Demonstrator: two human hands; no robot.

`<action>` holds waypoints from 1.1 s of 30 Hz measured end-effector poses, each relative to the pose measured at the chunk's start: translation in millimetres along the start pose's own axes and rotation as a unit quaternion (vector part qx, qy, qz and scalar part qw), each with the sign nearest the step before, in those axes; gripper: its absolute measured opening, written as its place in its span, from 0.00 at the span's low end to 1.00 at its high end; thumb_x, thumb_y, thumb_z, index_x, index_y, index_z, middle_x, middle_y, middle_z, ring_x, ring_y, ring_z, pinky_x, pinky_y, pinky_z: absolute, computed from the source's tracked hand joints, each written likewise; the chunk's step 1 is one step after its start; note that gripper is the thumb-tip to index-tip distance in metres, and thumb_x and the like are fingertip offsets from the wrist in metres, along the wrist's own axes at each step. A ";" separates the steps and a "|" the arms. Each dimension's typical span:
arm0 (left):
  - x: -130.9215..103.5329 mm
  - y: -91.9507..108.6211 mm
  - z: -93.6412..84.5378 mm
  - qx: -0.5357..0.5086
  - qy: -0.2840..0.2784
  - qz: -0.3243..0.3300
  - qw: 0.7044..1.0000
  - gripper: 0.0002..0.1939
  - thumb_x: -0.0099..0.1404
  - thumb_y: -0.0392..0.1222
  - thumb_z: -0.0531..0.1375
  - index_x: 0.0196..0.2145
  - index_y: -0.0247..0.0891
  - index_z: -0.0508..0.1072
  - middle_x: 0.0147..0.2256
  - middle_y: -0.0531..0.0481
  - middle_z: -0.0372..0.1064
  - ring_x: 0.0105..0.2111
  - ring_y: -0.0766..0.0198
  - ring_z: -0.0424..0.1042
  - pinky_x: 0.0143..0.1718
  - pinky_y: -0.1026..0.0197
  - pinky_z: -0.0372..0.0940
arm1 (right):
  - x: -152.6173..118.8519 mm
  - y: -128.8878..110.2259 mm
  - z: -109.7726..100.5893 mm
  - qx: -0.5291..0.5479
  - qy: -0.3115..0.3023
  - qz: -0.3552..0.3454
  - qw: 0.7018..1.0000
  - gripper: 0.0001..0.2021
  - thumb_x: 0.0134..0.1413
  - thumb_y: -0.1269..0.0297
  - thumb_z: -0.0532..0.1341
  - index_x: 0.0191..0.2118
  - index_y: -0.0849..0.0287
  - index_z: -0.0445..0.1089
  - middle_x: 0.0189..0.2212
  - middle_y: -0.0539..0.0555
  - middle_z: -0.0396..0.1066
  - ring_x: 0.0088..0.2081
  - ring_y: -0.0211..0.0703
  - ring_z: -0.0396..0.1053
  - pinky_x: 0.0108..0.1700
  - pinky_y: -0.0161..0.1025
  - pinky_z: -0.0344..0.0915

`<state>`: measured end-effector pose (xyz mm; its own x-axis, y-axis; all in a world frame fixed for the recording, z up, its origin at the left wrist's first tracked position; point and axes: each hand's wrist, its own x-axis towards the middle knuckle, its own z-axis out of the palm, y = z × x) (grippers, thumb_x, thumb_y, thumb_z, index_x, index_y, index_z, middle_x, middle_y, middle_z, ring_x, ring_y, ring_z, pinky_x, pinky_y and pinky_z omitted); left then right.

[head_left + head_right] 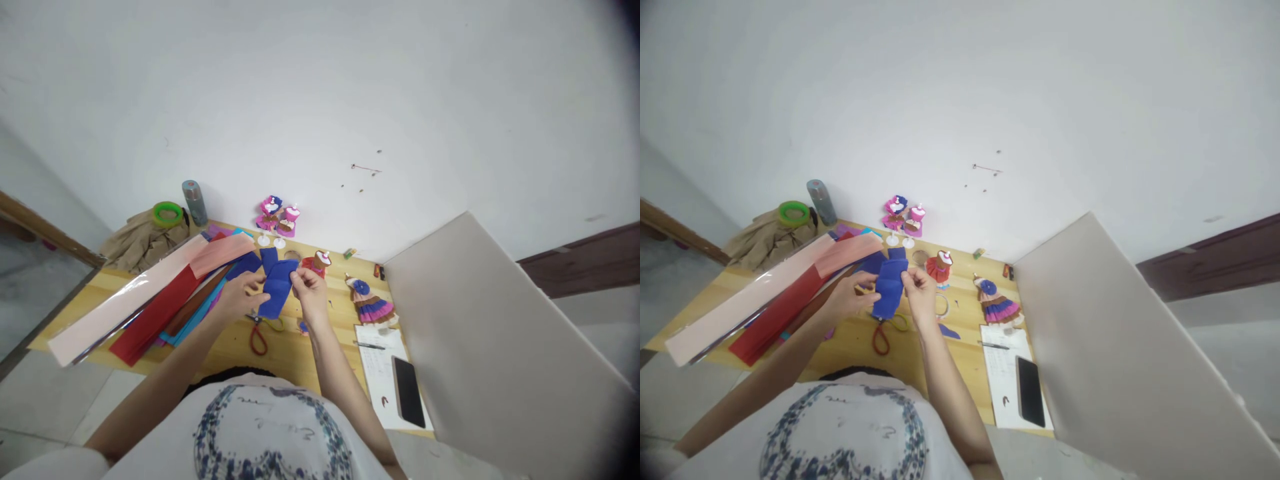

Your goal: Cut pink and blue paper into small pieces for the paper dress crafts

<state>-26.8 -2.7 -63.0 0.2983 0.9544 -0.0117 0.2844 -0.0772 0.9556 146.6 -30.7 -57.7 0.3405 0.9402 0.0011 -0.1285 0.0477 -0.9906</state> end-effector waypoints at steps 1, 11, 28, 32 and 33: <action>1.9 2.2 0.7 -0.011 0.015 0.008 1.000 0.19 0.47 0.42 0.67 0.39 0.39 0.80 0.38 0.47 0.77 0.37 0.58 0.73 0.37 0.60 0.67 | -0.5 -0.3 0.5 -0.008 -0.004 -0.002 1.000 0.14 0.43 0.53 0.67 0.24 0.59 0.69 0.14 0.43 0.57 0.18 0.30 0.49 0.21 0.32 0.47; 11.5 11.8 9.3 -0.232 -0.016 -0.066 0.970 0.15 0.52 0.51 0.67 0.27 0.34 0.79 0.26 0.49 0.75 0.27 0.59 0.74 0.30 0.60 0.67 | -5.6 -7.3 2.8 0.001 -0.022 0.016 1.000 0.13 0.38 0.55 0.70 0.26 0.59 0.72 0.15 0.43 0.60 0.18 0.30 0.52 0.22 0.32 0.51; 10.2 11.5 1.9 -0.184 -0.004 -0.091 0.979 0.13 0.46 0.48 0.69 0.21 0.34 0.74 0.19 0.54 0.68 0.21 0.68 0.64 0.24 0.66 0.58 | 0.5 3.3 -1.5 -0.059 -0.020 -0.009 0.998 0.12 0.37 0.56 0.69 0.23 0.59 0.71 0.18 0.47 0.65 0.21 0.33 0.56 0.25 0.34 0.56; 9.7 15.6 2.7 -0.134 0.012 -0.102 0.986 0.14 0.45 0.47 0.68 0.17 0.35 0.69 0.14 0.58 0.59 0.16 0.73 0.56 0.19 0.68 0.50 | 3.5 5.3 -3.3 -0.055 0.005 0.009 0.998 0.12 0.34 0.58 0.70 0.21 0.60 0.71 0.15 0.44 0.62 0.20 0.32 0.55 0.24 0.33 0.54; 9.5 16.9 3.7 -0.131 0.011 -0.111 0.985 0.15 0.46 0.48 0.67 0.18 0.35 0.69 0.13 0.59 0.58 0.15 0.73 0.54 0.17 0.68 0.49 | 3.5 5.3 -2.8 -0.053 0.005 0.015 0.998 0.13 0.34 0.57 0.70 0.21 0.60 0.71 0.14 0.44 0.61 0.18 0.31 0.53 0.22 0.32 0.53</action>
<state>-15.9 4.0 -48.0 0.2343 0.9456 -0.2256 0.0941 0.2089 0.9734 149.8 -28.1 -63.3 0.3474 0.9372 -0.0301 -0.0401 -0.0172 -0.9990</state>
